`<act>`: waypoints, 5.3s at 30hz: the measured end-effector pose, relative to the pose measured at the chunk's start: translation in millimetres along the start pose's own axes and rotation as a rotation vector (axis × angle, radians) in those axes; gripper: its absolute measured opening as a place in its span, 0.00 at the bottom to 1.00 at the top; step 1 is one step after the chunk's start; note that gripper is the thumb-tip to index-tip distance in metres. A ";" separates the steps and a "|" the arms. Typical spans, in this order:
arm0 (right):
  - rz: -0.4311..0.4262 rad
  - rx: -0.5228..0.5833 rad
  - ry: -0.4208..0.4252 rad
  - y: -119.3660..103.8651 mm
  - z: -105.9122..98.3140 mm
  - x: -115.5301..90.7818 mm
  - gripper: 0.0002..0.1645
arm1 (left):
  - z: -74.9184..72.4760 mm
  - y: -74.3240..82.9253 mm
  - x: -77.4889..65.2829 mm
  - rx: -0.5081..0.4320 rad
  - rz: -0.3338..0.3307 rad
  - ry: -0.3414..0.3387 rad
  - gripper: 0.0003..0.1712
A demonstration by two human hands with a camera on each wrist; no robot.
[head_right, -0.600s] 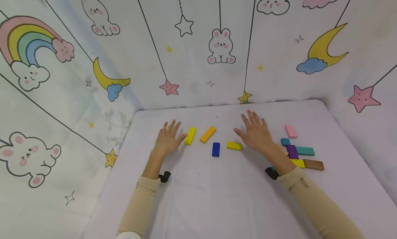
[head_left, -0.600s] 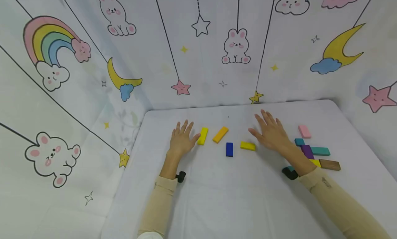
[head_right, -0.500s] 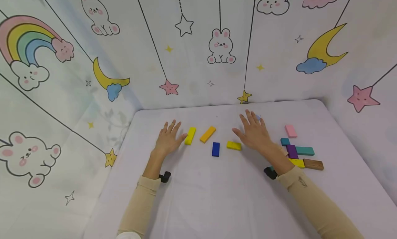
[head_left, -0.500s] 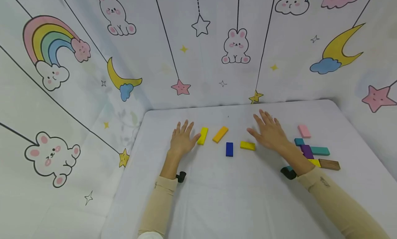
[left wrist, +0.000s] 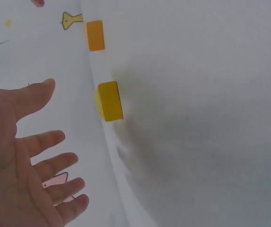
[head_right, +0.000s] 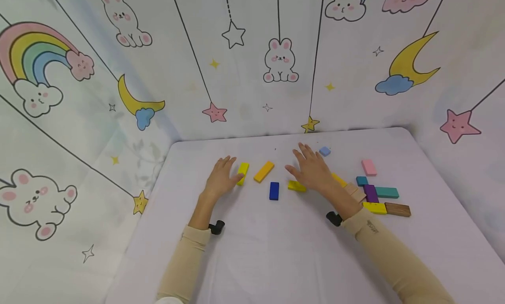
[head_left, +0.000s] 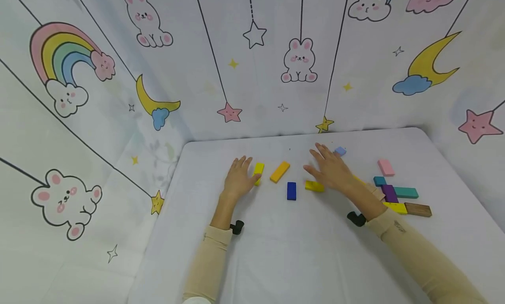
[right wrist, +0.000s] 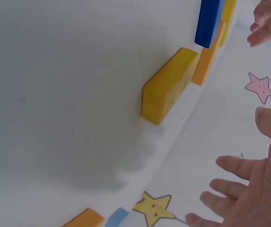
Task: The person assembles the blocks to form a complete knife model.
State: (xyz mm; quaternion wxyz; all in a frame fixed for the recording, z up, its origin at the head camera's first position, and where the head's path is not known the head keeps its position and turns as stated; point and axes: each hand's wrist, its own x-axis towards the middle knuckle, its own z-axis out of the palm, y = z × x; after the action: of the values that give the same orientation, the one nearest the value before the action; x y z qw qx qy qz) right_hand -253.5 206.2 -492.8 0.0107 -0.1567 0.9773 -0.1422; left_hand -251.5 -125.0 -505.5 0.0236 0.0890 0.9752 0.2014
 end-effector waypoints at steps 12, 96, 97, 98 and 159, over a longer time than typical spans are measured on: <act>-0.044 0.045 -0.007 -11.2 16.7 14.3 0.43 | 15.4 11.9 2.6 -0.052 -0.013 0.032 0.42; -0.004 -0.014 -0.079 -62.5 34.3 58.3 0.18 | 3.5 11.7 38.3 0.015 0.020 -0.034 0.25; -0.005 -0.012 -0.076 -62.1 35.3 59.2 0.18 | 3.7 11.5 38.9 0.017 0.021 -0.036 0.25; -0.007 -0.009 -0.074 -61.9 36.0 60.1 0.17 | 3.9 11.2 39.6 0.020 0.023 -0.038 0.25; 0.048 0.074 0.063 -34.3 13.9 16.2 0.16 | 26.6 48.1 21.6 0.072 0.251 -0.049 0.26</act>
State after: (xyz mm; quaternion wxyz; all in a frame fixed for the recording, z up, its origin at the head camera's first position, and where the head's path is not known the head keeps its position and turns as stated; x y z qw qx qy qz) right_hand -257.6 166.1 -496.2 -0.0108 -0.1279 0.9747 -0.1828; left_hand -262.6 -67.3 -511.0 0.0189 0.2161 0.9620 0.1655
